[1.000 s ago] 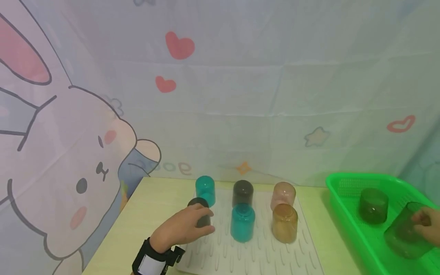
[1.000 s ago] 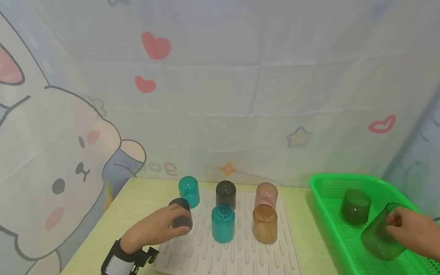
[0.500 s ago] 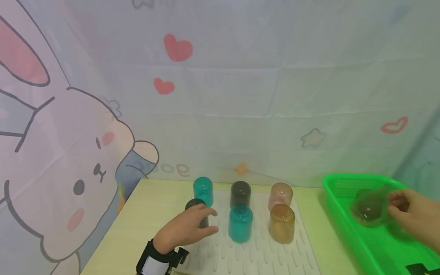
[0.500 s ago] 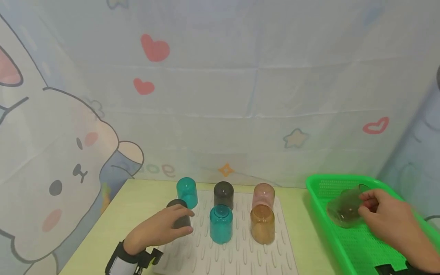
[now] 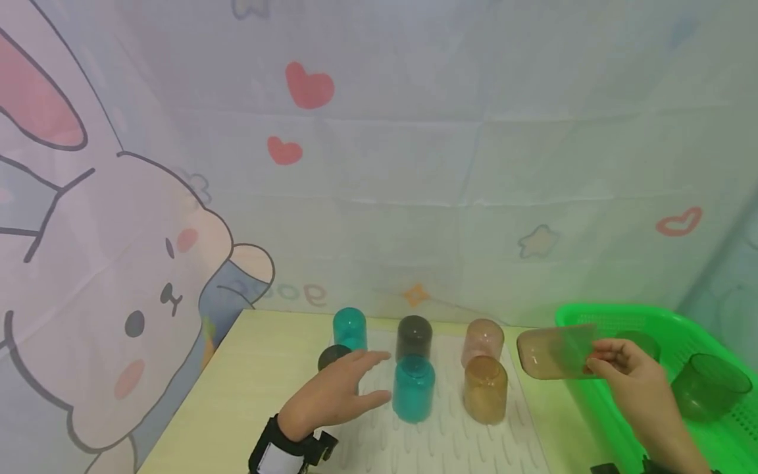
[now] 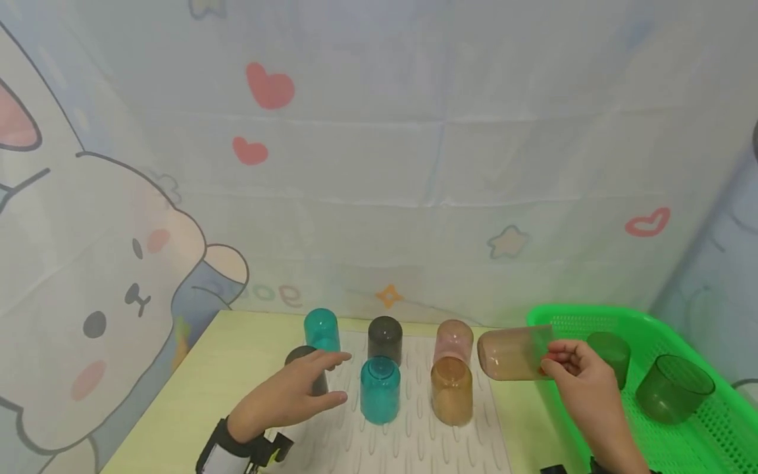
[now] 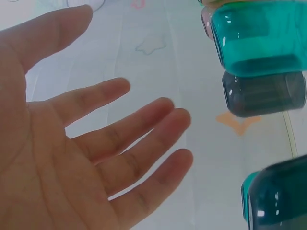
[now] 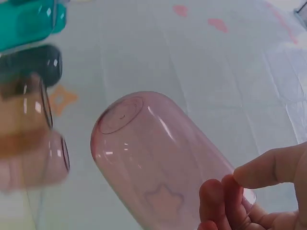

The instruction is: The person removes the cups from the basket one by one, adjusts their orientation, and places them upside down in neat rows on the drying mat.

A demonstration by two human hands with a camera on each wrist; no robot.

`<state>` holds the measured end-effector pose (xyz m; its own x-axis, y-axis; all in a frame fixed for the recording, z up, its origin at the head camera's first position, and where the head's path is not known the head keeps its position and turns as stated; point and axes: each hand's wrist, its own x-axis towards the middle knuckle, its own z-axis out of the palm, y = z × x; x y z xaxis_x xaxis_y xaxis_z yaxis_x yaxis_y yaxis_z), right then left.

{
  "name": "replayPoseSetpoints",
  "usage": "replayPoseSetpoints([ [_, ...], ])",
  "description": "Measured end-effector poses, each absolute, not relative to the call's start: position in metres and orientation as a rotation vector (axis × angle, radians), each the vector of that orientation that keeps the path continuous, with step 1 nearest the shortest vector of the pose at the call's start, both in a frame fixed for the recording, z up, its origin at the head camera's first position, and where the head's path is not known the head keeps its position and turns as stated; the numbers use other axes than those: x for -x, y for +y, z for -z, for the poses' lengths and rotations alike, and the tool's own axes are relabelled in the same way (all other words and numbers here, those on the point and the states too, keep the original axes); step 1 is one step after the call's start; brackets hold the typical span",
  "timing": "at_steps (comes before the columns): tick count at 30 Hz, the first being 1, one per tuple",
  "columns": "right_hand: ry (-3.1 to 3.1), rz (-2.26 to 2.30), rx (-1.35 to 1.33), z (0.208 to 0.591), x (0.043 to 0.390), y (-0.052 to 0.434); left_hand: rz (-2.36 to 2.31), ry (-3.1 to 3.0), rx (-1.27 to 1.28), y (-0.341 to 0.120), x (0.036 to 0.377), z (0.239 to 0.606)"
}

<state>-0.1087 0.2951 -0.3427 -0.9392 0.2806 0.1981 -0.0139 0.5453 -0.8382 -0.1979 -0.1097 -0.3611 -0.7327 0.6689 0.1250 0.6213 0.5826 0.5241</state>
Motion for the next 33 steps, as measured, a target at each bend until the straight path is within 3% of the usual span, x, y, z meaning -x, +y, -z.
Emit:
replayPoseSetpoints([
  [8, -2.090, -1.804, 0.008, 0.355, 0.123, 0.251, -0.919, 2.715, -1.215, -0.095, 0.201, 0.363],
  [15, -1.900, -1.944, -0.126, 0.365, 0.135, 0.217, -0.948, 2.707, -1.207, -0.087, 0.204, 0.364],
  [24, -1.852, -2.142, -0.120, 0.375, 0.144, 0.183, -1.051, 2.704, -1.308, -0.079, 0.210, 0.371],
  [33, -1.826, -2.246, -0.091, 0.383, 0.151, 0.153, -1.471, 2.499, -1.394, -0.065, 0.219, 0.385],
])
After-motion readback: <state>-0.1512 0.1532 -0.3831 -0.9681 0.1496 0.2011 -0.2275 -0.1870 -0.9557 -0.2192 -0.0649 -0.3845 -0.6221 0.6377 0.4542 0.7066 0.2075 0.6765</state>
